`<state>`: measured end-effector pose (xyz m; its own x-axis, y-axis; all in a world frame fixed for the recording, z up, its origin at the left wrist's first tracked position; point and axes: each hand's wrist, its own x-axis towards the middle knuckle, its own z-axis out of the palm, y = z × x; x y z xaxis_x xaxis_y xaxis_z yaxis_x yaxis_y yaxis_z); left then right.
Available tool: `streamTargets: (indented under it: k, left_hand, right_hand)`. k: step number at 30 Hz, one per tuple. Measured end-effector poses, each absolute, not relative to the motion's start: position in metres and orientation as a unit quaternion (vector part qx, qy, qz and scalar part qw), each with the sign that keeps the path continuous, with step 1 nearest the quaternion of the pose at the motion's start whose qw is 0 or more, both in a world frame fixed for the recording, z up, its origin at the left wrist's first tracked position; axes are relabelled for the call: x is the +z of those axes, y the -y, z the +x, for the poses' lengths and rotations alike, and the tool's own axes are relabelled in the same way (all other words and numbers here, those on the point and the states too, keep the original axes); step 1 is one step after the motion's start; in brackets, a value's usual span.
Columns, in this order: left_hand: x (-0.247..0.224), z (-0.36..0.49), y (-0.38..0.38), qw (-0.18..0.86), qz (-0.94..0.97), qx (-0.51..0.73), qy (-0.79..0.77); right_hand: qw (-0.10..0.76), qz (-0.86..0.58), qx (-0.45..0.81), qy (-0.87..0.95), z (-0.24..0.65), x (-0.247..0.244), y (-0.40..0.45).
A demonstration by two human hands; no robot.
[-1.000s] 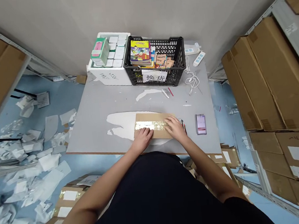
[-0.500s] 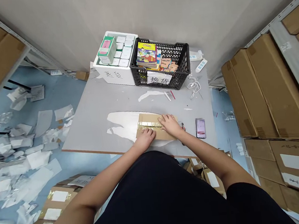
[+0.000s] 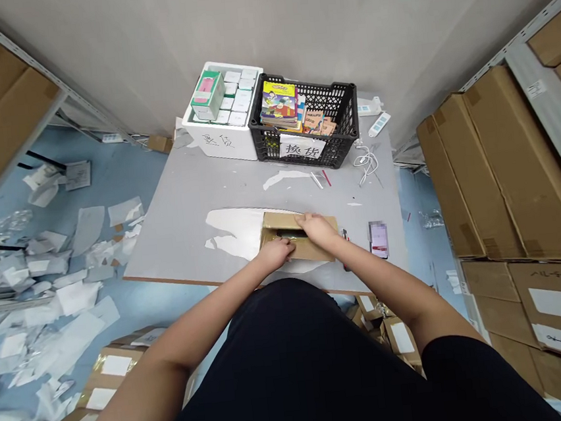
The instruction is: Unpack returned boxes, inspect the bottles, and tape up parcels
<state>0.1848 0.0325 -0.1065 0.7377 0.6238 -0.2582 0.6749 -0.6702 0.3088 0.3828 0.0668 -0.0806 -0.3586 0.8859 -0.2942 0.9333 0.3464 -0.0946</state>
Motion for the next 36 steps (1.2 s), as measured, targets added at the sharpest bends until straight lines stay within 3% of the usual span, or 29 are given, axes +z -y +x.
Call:
streamTargets:
  k: [5,19,24,29,33,36]
  left_hand:
    - [-0.098,0.184,-0.035,0.158,0.914,-0.060,-0.369]
    - [-0.077,0.183,0.005,0.095,0.921,-0.010,-0.377]
    - [-0.091,0.164,0.042,0.149,0.929,0.019,-0.339]
    - [-0.106,0.145,0.063,0.269,0.912,0.033,-0.309]
    - [-0.094,0.148,0.040,0.323,0.873,0.078,-0.356]
    - [-0.083,0.163,0.001,0.310,0.861,0.067,-0.398]
  right_hand:
    - [0.111,0.528,-0.221,-0.812,0.403,-0.061,-0.112]
    - [0.103,0.573,-0.191,-0.790,0.419,-0.059,-0.163]
    - [0.003,0.625,-0.134,-0.769,0.426,-0.081,-0.156]
    - [-0.083,0.643,-0.160,-0.744,0.413,-0.100,-0.124]
    - [-0.183,0.546,-0.128,-0.807,0.401,-0.086,-0.091]
    - [-0.156,0.425,-0.132,-0.882,0.398,-0.071,-0.058]
